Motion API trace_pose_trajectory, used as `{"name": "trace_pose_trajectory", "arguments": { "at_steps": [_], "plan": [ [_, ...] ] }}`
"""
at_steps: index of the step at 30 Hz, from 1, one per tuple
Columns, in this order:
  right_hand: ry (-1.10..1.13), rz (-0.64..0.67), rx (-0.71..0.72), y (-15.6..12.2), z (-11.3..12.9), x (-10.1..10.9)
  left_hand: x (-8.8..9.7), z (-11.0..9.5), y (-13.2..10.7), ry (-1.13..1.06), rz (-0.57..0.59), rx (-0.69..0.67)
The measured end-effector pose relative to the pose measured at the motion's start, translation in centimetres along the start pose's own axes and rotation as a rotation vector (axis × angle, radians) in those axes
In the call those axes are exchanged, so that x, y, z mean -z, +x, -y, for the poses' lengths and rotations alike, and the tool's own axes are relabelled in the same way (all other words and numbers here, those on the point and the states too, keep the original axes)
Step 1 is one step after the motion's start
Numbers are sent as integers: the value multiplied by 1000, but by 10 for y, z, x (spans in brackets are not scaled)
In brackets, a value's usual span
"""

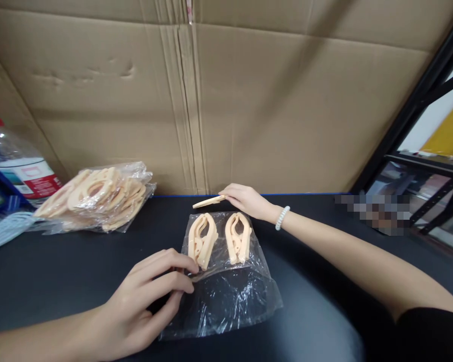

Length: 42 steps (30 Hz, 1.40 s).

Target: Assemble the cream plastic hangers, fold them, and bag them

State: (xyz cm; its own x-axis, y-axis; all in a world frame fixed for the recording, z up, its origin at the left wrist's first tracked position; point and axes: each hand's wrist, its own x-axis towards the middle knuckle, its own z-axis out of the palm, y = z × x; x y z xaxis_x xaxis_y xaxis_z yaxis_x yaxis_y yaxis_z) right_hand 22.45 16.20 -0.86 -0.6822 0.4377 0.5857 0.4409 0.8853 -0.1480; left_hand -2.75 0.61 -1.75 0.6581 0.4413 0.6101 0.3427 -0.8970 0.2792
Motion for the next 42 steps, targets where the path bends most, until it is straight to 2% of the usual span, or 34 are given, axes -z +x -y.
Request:
{"name": "trace_pose_trajectory", "arguments": {
  "at_steps": [4,8,12,15,19,42],
  "plan": [
    [2,-182,-137,-29,16,13,-1,1,1,8,16,1],
    [36,-292,-303,-55,22,13,-1,1,2,19,34,8],
    [231,-364,-488,-68,15,8,0,2,4,34,50,-5],
    [394,-420,-557,-69,13,5,0,2,4,46,67,-17],
    [457,-458,-577,-69,17,6,0,2,4,56,75,-21],
    [404,-619,-554,-69,28,9,0,7,3,67,68,-91]
  ]
}}
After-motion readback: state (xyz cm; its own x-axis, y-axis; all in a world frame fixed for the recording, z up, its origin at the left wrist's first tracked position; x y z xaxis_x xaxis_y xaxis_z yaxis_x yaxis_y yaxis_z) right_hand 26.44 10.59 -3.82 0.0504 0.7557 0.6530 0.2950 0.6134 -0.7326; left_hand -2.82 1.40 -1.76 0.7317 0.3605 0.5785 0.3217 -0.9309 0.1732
